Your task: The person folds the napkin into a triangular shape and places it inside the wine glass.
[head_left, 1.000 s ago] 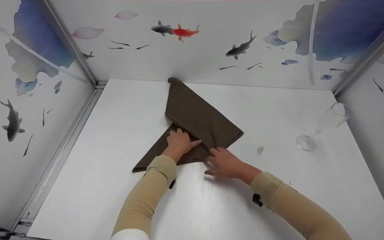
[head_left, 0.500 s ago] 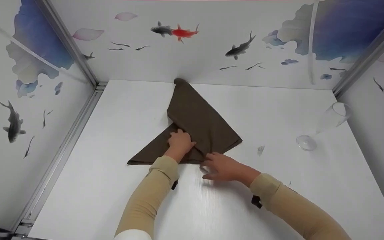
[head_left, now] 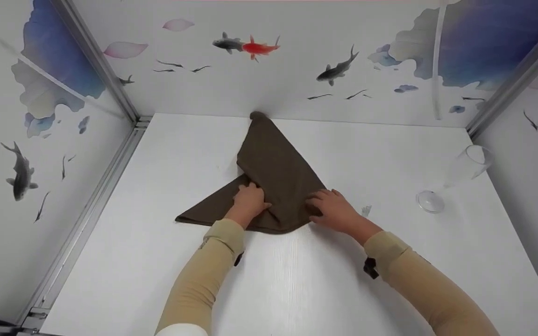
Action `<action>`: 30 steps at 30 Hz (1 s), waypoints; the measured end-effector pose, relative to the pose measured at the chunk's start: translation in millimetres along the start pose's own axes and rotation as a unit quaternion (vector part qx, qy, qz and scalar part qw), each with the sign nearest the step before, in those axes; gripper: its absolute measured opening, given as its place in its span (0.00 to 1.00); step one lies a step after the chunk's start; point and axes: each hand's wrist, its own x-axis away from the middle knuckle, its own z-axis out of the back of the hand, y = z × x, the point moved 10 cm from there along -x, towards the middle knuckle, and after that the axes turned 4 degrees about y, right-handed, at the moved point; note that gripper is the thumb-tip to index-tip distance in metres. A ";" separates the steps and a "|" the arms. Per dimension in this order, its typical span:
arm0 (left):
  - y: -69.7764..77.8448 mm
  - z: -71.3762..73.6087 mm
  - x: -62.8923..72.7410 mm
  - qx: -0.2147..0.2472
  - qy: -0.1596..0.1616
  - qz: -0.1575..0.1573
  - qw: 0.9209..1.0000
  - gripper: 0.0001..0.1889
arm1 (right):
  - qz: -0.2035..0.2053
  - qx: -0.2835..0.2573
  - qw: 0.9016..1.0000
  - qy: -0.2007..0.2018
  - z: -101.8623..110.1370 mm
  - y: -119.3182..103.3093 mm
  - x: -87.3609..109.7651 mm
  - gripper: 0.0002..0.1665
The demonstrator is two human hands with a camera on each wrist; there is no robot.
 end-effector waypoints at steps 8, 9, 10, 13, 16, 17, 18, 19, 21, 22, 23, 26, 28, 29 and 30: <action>3.9 0.1 4.0 -0.050 -0.006 -0.057 0.997 0.29 | -0.004 0.024 0.999 -0.028 -3.0 20.2 0.2 0.28; 3.8 0.2 4.0 -0.055 -0.007 -0.061 0.997 0.29 | -0.005 0.021 0.999 -0.037 -4.4 20.9 0.1 0.28; 3.6 -0.3 3.8 -0.061 -0.010 -0.063 0.996 0.29 | -0.007 0.019 0.999 -0.046 -6.1 21.4 0.1 0.28; 3.3 -0.4 3.1 -0.072 -0.013 -0.069 0.995 0.30 | -0.007 0.018 0.998 -0.068 -10.0 21.9 0.4 0.30; 3.5 1.6 3.2 -0.078 -0.012 -0.074 0.994 0.30 | -0.003 0.025 0.997 -0.079 -11.9 21.2 0.9 0.30; 3.5 2.4 3.2 -0.079 -0.011 -0.074 0.994 0.30 | -0.002 0.028 0.997 -0.078 -11.6 20.7 0.8 0.30; 3.4 3.1 3.1 -0.079 -0.010 -0.074 0.994 0.30 | -0.001 0.033 0.997 -0.077 -11.1 20.4 0.8 0.29; 3.3 3.8 3.1 -0.078 -0.009 -0.073 0.994 0.30 | 0.001 0.036 0.997 -0.075 -10.6 19.7 0.7 0.29; 2.2 4.3 2.8 -0.073 -0.008 -0.068 0.995 0.31 | 0.004 0.046 0.997 -0.069 -8.9 18.1 0.7 0.28; 1.4 4.2 2.7 -0.069 -0.008 -0.065 0.995 0.31 | 0.006 0.050 0.997 -0.066 -8.0 17.3 0.9 0.27; 0.6 3.5 2.7 -0.065 -0.009 -0.063 0.996 0.31 | 0.007 0.053 0.997 -0.064 -7.3 16.5 1.2 0.27; -1.3 1.8 3.3 -0.051 -0.011 -0.058 0.997 0.32 | 0.013 0.066 0.996 -0.062 -6.8 14.6 2.8 0.26; -2.5 0.6 3.6 -0.045 -0.014 -0.058 0.997 0.33 | 0.019 0.073 0.995 -0.062 -7.1 13.6 3.7 0.24; -3.1 0.2 3.7 -0.041 -0.016 -0.057 0.997 0.33 | 0.024 0.079 0.995 -0.059 -7.1 12.9 3.8 0.23; -3.7 0.3 3.7 -0.037 -0.016 -0.057 0.998 0.33 | 0.031 0.085 0.994 -0.054 -6.6 11.7 4.0 0.21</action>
